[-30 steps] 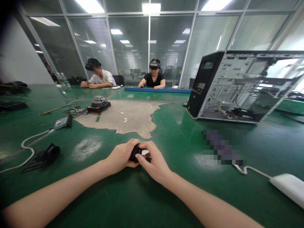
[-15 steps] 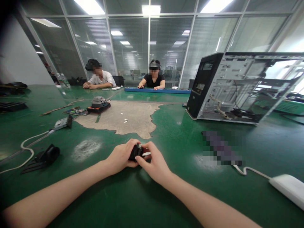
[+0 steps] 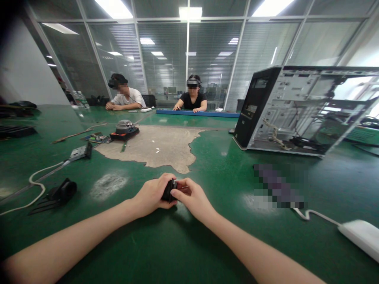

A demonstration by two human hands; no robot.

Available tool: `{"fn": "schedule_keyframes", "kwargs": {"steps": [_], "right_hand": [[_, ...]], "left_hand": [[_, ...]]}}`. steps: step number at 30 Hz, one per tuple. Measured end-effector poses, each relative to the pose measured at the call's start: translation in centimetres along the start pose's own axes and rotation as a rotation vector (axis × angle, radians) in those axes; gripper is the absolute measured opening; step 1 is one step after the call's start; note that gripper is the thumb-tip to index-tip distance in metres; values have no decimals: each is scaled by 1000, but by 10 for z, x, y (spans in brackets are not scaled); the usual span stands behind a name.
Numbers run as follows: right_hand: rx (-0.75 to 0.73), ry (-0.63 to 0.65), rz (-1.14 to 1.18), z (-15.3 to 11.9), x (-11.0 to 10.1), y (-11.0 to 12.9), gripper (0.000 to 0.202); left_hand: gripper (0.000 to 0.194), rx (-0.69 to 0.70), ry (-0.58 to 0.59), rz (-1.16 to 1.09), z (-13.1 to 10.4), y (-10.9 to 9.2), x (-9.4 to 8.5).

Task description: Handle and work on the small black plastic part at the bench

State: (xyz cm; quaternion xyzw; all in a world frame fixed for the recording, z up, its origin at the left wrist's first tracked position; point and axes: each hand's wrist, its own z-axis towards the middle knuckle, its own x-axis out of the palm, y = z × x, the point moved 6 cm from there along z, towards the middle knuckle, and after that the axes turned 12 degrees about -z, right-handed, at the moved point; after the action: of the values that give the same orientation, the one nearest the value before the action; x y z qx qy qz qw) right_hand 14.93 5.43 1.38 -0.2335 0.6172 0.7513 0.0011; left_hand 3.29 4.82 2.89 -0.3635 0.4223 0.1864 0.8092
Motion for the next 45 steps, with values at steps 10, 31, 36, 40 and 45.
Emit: {"fn": "schedule_keyframes", "kwargs": {"steps": [10, 31, 36, 40, 45], "right_hand": [[-155, -53, -139, -10, 3, 13, 21], [-210, -29, -198, -16, 5, 20, 20], [-247, -50, -180, -16, 4, 20, 14], [-175, -33, -126, -13, 5, 16, 15], [-125, -15, -164, -12, 5, 14, 24]], "left_hand": [[57, -34, 14, -32, -1, -1, 1], [54, -5, 12, 4, 0, -1, 4], [52, -2, -2, 6, 0, -1, 4], [52, 10, 1, 0, 0, -2, 4], [53, 9, 6, -17, 0, -1, 3]]}}
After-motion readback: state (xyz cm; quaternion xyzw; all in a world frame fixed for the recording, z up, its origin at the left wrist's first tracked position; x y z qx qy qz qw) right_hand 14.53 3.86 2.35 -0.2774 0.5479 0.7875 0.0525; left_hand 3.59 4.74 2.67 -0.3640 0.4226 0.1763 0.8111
